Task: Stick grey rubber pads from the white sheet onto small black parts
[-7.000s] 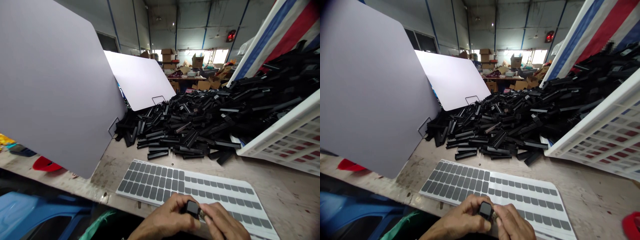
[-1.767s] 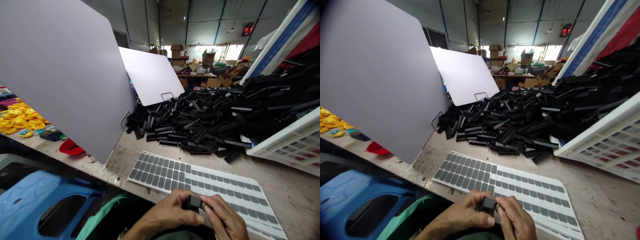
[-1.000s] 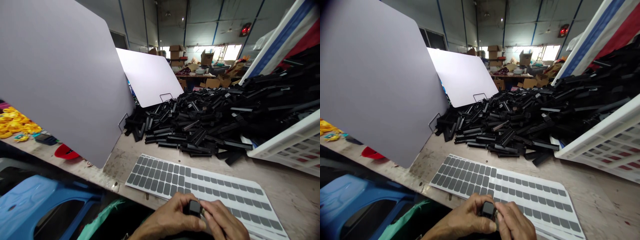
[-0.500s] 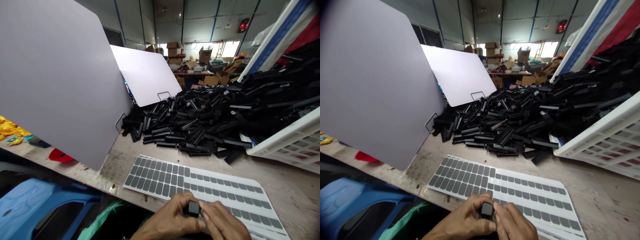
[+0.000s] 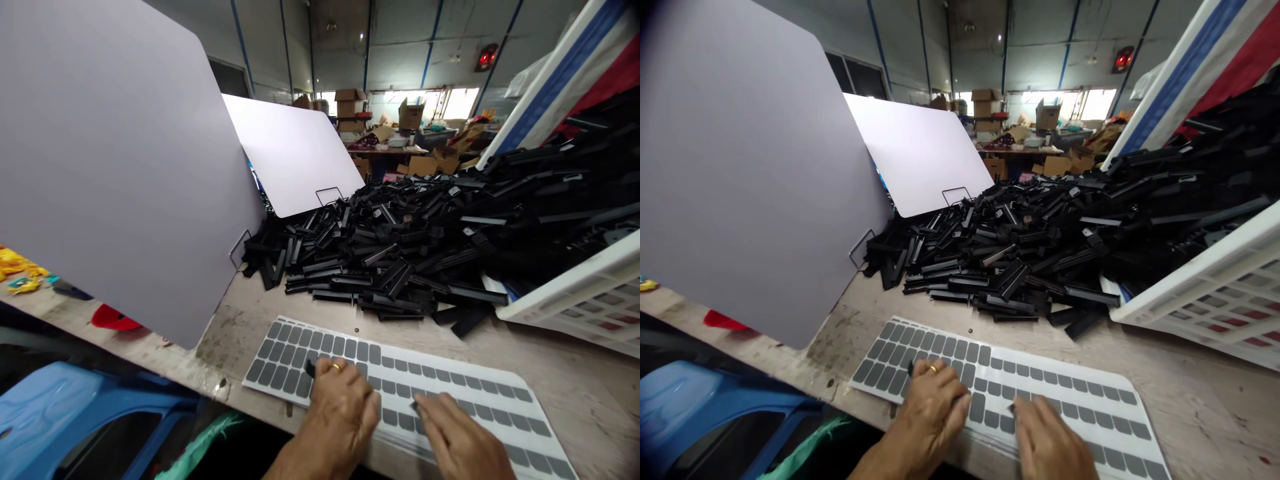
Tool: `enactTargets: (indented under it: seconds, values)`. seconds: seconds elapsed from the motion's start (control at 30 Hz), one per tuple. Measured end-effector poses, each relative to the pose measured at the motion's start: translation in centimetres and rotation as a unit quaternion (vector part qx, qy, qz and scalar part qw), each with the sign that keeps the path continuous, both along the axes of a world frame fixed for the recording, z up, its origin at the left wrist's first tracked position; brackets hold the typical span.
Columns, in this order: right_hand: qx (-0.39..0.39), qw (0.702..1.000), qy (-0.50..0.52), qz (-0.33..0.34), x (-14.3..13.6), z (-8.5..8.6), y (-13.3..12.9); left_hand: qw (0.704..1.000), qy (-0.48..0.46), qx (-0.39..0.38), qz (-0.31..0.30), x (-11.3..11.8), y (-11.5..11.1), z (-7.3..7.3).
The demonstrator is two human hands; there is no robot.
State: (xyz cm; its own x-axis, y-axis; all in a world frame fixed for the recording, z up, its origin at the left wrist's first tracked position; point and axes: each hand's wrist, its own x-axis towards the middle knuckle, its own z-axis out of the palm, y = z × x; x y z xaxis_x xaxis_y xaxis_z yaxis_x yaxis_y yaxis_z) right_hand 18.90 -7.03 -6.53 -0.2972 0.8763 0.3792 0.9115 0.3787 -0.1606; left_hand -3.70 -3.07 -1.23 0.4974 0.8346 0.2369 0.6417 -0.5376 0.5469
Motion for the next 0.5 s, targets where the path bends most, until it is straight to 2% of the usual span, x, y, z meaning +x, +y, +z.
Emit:
enactTargets:
  seconds: [0.1,0.17,0.27,0.33,0.4,0.5]
  values:
    - [-0.123,0.984,-0.031,-0.125,0.9,0.0,2.3,0.997,0.054,0.039,0.028,-0.1,1.0,-1.1]
    - [-0.154,0.975,-0.036,-0.153,0.1,0.2,4.0,0.994,0.096,0.044,0.030,0.3,1.5,-2.6]
    - [-0.156,0.977,-0.046,-0.136,-2.1,0.4,6.3,0.985,0.156,0.064,0.032,1.2,2.2,-5.5]
    - [-0.157,0.979,-0.049,-0.119,-3.4,0.4,7.4,0.980,0.177,0.083,0.030,1.6,2.5,-6.9]
    - [-0.160,0.981,-0.049,-0.102,-4.2,0.3,8.1,0.980,0.182,0.078,0.023,1.7,2.7,-7.5]
    - [-0.170,0.981,-0.042,-0.087,-4.7,0.1,8.5,0.983,0.176,0.052,0.017,1.5,2.8,-7.3]
